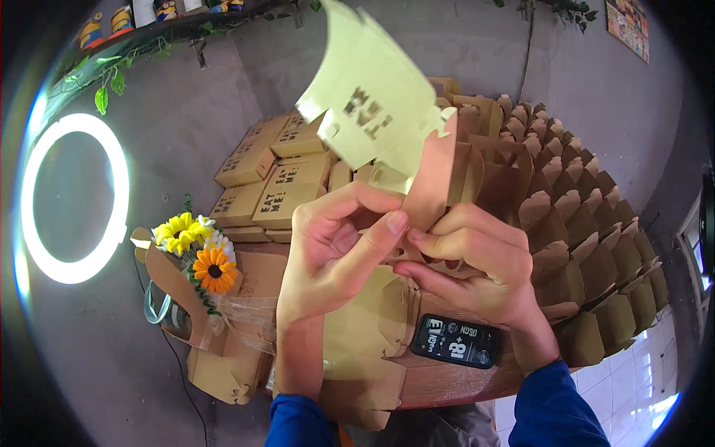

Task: Assembling and folding cardboard food boxes on a counter.

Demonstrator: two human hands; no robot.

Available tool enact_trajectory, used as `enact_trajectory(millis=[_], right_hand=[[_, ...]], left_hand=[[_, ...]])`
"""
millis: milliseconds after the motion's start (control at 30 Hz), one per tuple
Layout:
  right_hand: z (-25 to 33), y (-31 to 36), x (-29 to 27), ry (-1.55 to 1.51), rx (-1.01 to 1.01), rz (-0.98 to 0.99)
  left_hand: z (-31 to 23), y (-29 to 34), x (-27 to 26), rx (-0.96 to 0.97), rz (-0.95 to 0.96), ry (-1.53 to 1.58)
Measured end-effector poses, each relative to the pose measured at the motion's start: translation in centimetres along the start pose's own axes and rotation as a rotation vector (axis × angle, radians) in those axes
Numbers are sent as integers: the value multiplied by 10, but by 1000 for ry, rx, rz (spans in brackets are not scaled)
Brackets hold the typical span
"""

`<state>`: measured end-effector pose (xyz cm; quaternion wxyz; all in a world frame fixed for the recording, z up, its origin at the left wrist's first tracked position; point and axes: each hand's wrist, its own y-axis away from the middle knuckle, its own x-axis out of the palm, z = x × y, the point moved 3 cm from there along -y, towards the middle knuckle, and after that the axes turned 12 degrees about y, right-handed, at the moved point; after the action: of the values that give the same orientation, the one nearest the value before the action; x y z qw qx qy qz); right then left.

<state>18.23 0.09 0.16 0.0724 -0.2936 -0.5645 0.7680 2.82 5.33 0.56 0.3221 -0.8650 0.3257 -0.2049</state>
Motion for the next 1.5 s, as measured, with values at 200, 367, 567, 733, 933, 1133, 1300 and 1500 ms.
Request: enact_trajectory(millis=[200, 367, 567, 733, 933, 1133, 1300, 1500], right_hand=[[0, 0, 3, 88, -10, -13], [-3, 2, 6, 78, -15, 8], [-6, 1, 6, 44, -13, 60], [-7, 4, 7, 115, -48, 92], [-10, 7, 11, 250, -140, 142], [-12, 2, 10, 160, -53, 11], [-9, 2, 4, 207, 99, -210], [-8, 3, -10, 66, 285, -90]], left_hand=[[-2, 4, 6, -54, -107, -76], [-2, 5, 6, -39, -95, -189], [-2, 4, 8, -61, -160, -151], [0, 3, 6, -82, -170, -127], [1, 4, 4, -58, -164, -223], [3, -1, 2, 24, -207, -217], [11, 0, 0, 9, -259, 43], [23, 3, -3, -34, -67, 278]])
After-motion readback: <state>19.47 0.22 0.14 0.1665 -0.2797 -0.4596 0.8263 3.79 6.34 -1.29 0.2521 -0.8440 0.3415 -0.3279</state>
